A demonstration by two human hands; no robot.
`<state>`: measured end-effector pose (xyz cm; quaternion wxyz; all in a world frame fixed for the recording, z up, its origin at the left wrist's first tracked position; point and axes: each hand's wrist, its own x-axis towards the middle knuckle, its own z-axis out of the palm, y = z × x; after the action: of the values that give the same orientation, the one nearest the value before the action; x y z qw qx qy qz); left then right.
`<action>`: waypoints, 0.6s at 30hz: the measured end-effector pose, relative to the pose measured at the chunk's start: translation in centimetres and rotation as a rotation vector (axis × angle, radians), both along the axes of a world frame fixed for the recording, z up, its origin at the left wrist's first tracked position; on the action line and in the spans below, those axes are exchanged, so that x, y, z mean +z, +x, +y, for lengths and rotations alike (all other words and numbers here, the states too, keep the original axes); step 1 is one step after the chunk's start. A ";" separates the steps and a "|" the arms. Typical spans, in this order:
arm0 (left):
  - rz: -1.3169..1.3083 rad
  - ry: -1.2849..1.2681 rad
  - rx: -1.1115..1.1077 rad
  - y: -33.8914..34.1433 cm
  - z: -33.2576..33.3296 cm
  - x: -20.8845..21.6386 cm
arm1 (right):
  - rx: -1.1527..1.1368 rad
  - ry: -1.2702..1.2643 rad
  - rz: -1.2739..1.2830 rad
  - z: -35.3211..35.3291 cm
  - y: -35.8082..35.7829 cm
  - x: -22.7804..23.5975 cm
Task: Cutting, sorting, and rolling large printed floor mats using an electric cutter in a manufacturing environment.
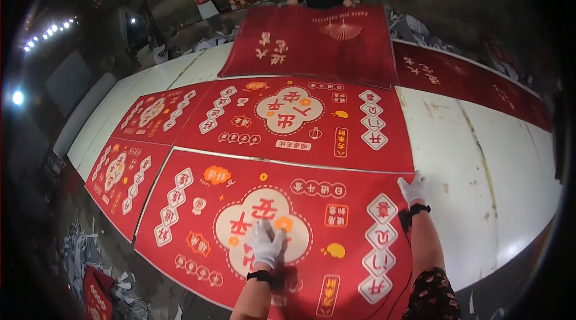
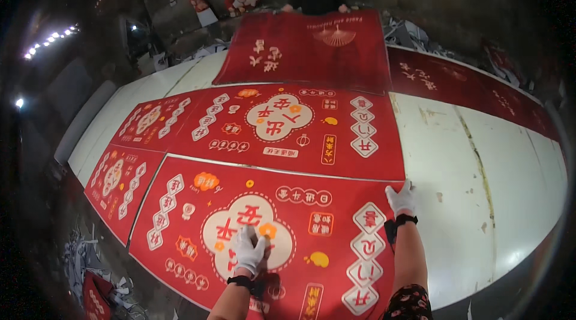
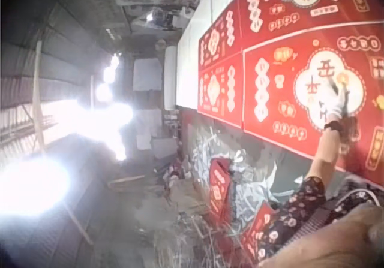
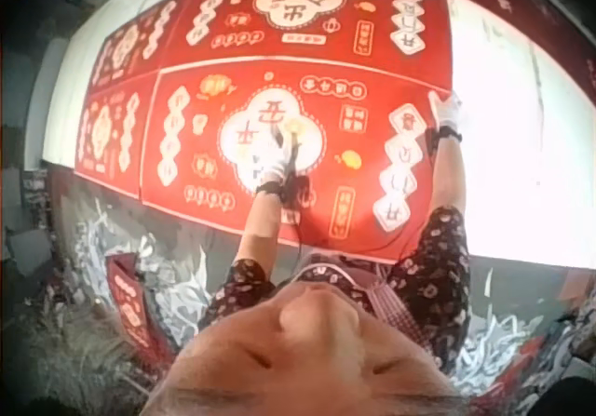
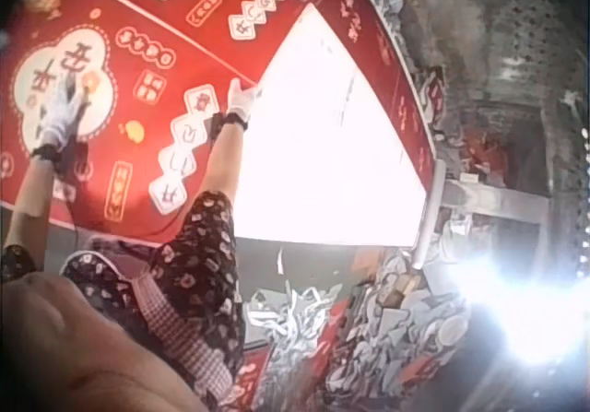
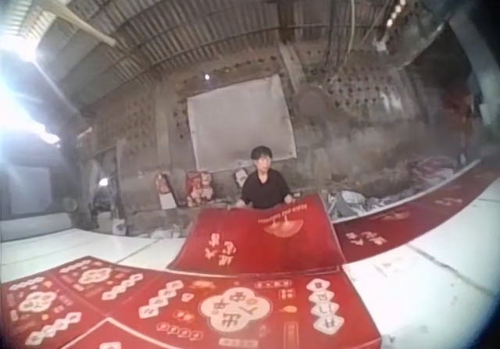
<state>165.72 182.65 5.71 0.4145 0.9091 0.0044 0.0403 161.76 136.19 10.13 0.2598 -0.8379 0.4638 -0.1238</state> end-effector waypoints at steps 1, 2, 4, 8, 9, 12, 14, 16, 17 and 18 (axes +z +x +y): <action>-0.036 0.235 -0.026 1.0 -1.8 0.3 | -0.058 -0.168 0.145 -3.5 2.1 -2.4; -0.071 0.489 -0.022 1.9 -2.3 0.6 | -0.045 -0.144 0.233 -5.2 4.5 -3.4; -0.077 0.524 -0.005 2.2 -2.6 0.7 | -0.050 -0.128 0.323 -9.5 6.9 -5.1; 0.023 0.533 -0.054 3.0 -3.6 1.0 | 0.269 0.102 0.188 -17.2 13.7 -3.3; 0.019 0.527 -0.059 3.2 -3.8 0.9 | 0.430 0.204 0.114 -19.1 15.4 -0.8; -0.004 0.581 0.029 3.2 -1.7 -0.1 | 0.675 0.548 -0.495 -9.4 23.6 13.8; -0.029 0.520 0.005 3.4 -2.6 0.2 | 0.601 0.596 -0.697 -12.9 22.8 16.5; 0.029 0.412 0.006 4.2 -3.6 0.5 | 0.615 0.104 -0.463 -21.2 19.5 12.4; 0.100 0.387 0.055 4.5 -4.5 1.6 | 0.518 -0.293 -0.193 -22.3 17.1 9.0; 0.080 0.289 0.054 4.6 -3.9 1.2 | 0.307 -0.020 -0.189 -18.6 16.1 6.4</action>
<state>170.28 178.79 6.91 0.2775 0.9598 0.0395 0.0154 177.84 117.64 16.55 0.3097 -0.8861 0.3025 -0.1656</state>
